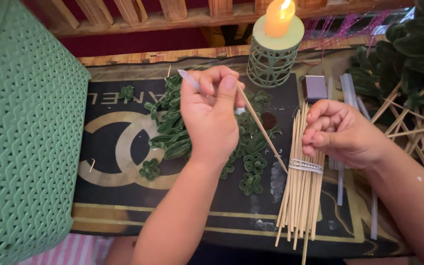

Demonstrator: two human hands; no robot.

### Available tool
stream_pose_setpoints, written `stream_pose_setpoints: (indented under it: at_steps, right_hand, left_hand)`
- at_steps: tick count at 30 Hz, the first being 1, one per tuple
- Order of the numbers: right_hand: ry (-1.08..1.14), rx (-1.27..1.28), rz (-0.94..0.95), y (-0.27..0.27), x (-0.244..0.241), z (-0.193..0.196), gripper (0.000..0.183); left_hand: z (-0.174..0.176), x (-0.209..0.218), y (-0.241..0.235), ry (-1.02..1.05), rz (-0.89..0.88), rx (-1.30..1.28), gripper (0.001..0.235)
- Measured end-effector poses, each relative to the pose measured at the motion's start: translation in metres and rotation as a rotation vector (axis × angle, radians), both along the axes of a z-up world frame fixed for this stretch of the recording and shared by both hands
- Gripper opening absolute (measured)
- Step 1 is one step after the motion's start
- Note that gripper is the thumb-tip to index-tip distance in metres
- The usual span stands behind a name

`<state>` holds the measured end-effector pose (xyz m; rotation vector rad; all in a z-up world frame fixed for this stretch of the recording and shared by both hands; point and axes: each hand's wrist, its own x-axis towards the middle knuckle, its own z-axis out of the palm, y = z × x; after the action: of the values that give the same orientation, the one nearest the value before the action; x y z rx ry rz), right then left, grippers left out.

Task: Assembling artificial leaves by attaching green fabric leaf components to wooden sticks using a heat source to melt glue.

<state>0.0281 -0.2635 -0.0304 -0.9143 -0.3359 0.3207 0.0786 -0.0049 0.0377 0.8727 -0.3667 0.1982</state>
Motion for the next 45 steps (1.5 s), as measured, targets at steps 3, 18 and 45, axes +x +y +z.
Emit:
stream_pose_setpoints:
  at_steps: [3, 18, 45]
  right_hand:
    - [0.006, -0.026, -0.016, 0.003, -0.001, 0.005, 0.029]
    - [-0.143, -0.607, -0.053, 0.035, -0.008, 0.01, 0.021]
    - [0.228, -0.341, -0.413, 0.03, 0.005, 0.011, 0.031]
  left_hand:
    - [-0.005, 0.0, -0.005, 0.01, -0.001, -0.039, 0.029]
    - [-0.003, -0.021, -0.029, -0.122, -0.01, 0.455, 0.025]
    - [0.019, 0.115, -0.038, -0.036, 0.326, 0.709, 0.018]
